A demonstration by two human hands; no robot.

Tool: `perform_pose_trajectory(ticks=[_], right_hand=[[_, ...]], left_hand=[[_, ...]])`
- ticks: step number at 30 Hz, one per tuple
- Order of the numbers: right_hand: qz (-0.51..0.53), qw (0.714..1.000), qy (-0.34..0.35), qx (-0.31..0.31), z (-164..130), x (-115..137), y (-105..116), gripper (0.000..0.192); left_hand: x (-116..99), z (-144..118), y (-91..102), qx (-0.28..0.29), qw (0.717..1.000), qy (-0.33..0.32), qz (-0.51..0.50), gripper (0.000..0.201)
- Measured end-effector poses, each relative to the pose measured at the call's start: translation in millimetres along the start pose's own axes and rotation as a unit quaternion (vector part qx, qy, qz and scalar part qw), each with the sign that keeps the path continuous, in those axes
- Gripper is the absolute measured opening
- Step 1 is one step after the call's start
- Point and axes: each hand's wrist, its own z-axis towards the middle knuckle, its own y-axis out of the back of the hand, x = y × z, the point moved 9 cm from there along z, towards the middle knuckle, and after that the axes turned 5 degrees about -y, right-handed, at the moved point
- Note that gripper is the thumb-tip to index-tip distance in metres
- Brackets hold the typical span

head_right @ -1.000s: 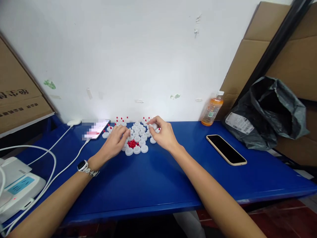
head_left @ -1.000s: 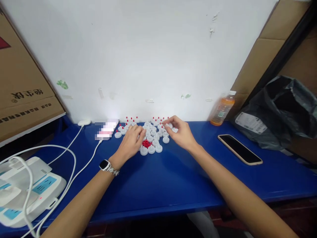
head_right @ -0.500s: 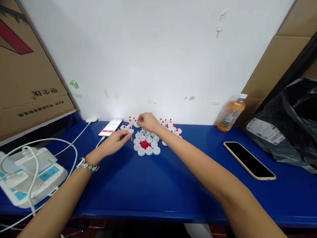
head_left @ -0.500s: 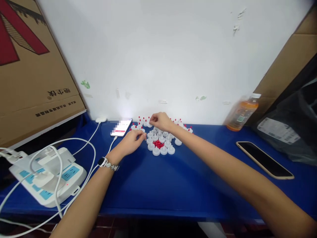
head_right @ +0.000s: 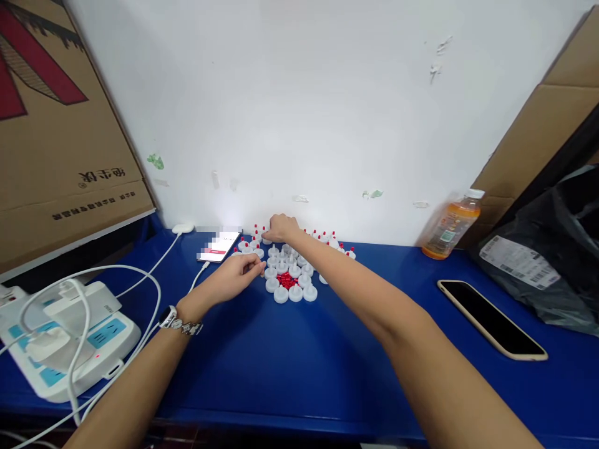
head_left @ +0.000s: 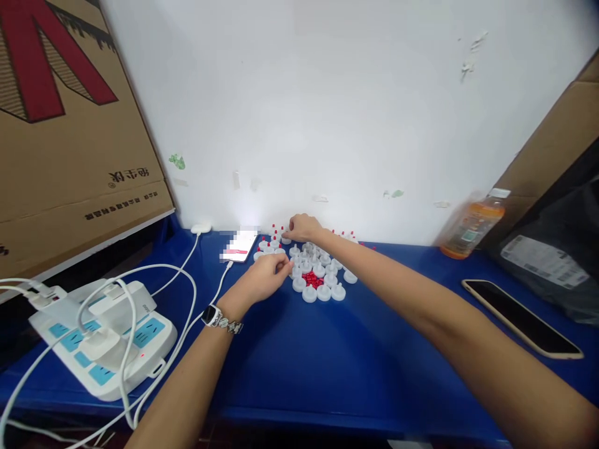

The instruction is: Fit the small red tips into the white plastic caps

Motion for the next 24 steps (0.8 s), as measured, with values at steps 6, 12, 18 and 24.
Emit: perform_pose_trajectory(ticks=[6, 12, 18, 24], right_hand=[[0.049, 0.996, -0.027, -0.067, -14, -7, 16, 0.020], [0.262, 0.945, 0.063, -0.184, -107, -30, 49, 0.015], [0.342, 0.907, 0.140, -0.204, -189, -29, 40, 0.009], [0.354, 0.891, 0.154, -0.238, -205, -25, 53, 0.014]], left_hand=[[-8, 0, 3.0, -0.029, 0.999, -0.015, -0.019, 0.029], [-28, 5, 12.8, -0.134, 0.990, -0.036, -0.023, 0.029], [-66, 9, -19.4, -0.084, 0.987, -0.100, 0.090, 0.029], [-88, 5, -23.6, -0.094, 0.959, -0.196, 0.183, 0.033]])
